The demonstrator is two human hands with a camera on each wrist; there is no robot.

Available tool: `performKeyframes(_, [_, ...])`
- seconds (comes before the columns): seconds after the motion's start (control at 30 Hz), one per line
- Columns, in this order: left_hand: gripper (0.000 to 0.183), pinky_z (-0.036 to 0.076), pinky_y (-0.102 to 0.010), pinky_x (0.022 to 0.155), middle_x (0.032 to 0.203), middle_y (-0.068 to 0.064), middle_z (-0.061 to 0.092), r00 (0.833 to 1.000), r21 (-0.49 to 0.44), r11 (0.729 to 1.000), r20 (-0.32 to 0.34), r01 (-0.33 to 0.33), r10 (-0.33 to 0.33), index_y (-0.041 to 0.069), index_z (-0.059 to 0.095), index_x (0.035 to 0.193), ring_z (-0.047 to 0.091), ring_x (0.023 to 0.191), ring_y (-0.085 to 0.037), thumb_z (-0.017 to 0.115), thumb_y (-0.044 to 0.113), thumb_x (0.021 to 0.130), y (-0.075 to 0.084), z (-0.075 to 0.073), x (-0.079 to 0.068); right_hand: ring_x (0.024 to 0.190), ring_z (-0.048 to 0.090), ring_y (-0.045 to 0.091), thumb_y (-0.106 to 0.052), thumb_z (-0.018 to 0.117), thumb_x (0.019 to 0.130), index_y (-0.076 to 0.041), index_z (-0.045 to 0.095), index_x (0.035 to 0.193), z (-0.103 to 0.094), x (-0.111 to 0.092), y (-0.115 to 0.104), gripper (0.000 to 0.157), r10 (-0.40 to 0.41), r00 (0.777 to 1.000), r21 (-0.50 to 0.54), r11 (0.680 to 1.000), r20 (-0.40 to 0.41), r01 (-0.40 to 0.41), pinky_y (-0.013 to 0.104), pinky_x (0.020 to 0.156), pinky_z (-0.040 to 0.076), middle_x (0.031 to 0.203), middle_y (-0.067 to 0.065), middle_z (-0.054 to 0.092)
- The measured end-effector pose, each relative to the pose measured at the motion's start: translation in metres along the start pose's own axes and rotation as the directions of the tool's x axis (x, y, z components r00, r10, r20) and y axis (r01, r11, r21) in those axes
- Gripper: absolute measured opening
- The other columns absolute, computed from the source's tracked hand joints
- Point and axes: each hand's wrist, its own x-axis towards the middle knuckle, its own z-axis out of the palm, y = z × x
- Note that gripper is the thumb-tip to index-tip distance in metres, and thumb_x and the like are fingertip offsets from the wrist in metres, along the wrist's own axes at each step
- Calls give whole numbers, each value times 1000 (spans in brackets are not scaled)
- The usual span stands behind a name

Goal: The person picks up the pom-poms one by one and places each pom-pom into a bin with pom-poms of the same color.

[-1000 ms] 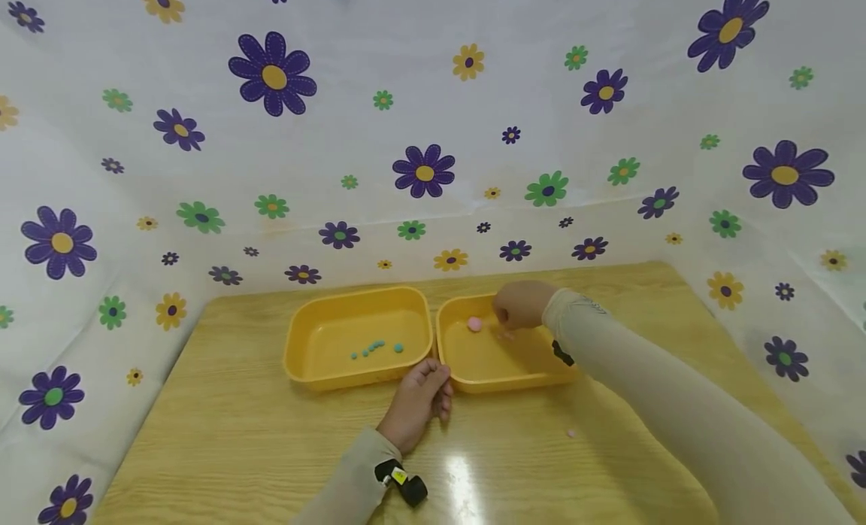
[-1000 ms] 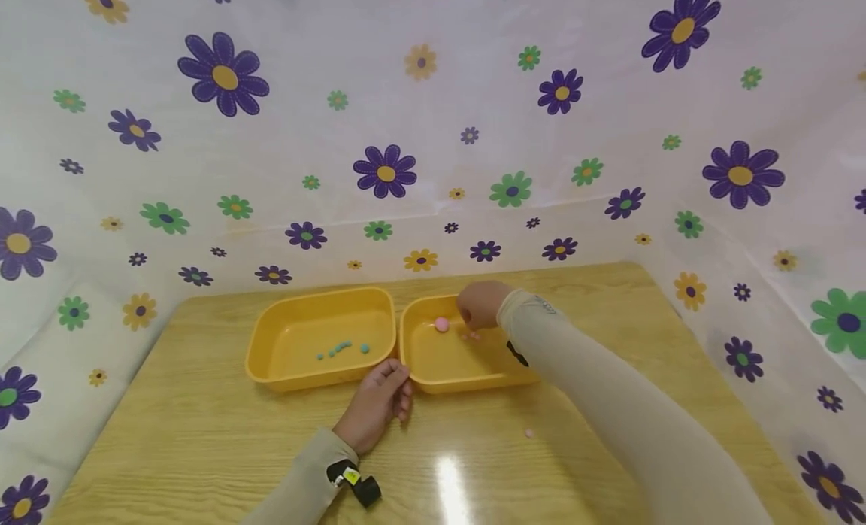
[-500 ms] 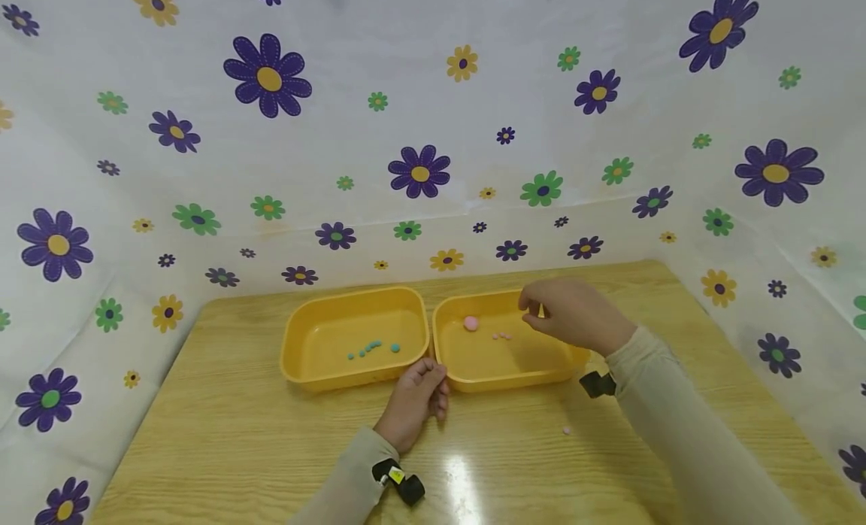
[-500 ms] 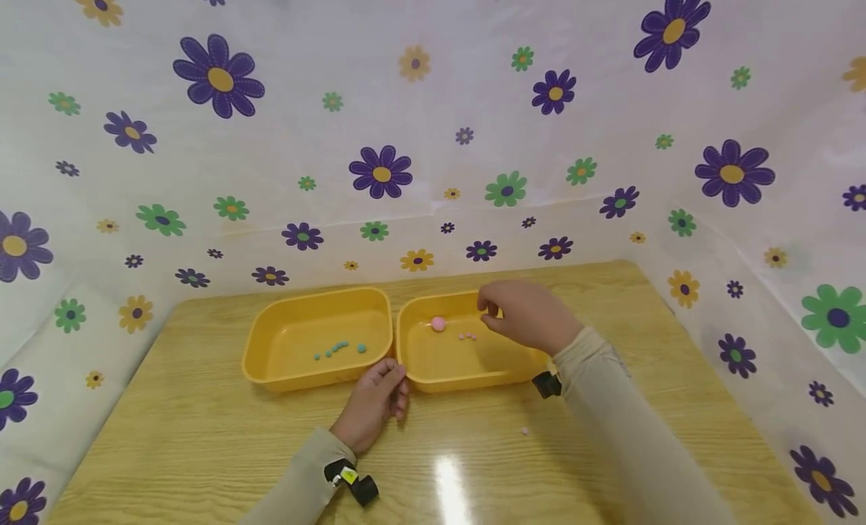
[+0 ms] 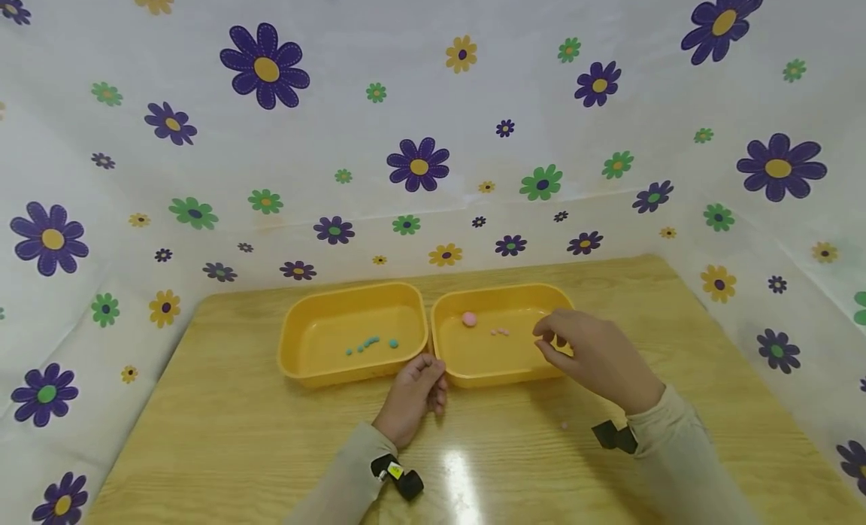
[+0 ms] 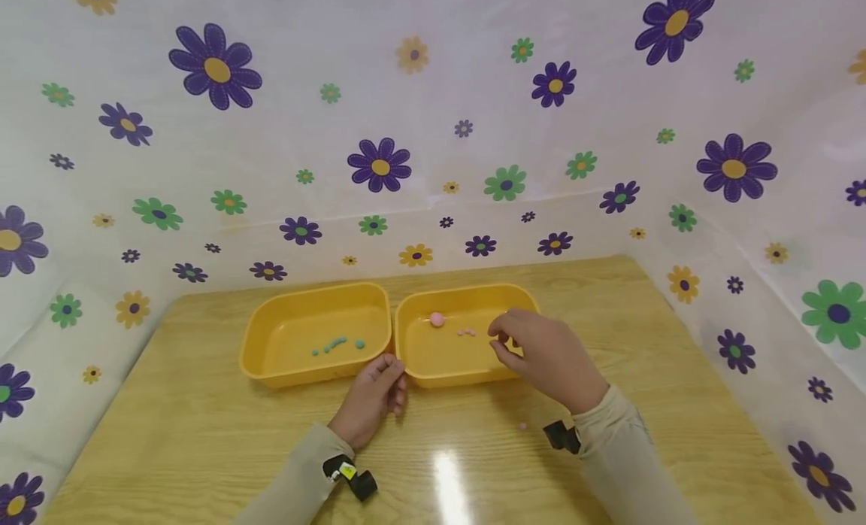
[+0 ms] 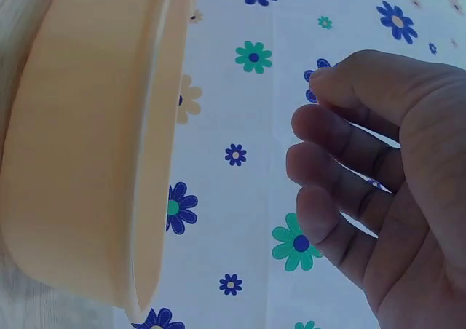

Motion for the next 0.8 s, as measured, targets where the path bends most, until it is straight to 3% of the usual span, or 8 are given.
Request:
performKeyframes(0.23, [25,50,-24,57,85,-1,59,1000,10,1000,1,11,-11,6,53,103,56,66,-10,56,30,108,-1,2,2,72,62,9,-8,83,84,-12,70,99,-2,-7,-2,20,-39,999,-20,999,3,39,26,61,53,85,-5,68])
performKeyframes(0.53, [25,50,-25,57,86,-3,59,1000,-1,1000,-3,17,-17,6,53,103,56,66,-12,56,30,108,-2,3,0,71,60,7,-12,83,86,-14,72,98,-7,-10,-8,16,-13,993,-17,1000,116,15,25,63,53,84,-8,66])
performKeyframes(0.8, [24,50,-25,57,86,-4,59,1000,-4,1000,5,8,-8,5,52,104,56,66,-12,54,29,109,0,1,1,70,57,4,-12,80,89,-15,72,97,-14,-9,-13,12,-23,975,21,1000,221,19,24,61,50,82,-13,64])
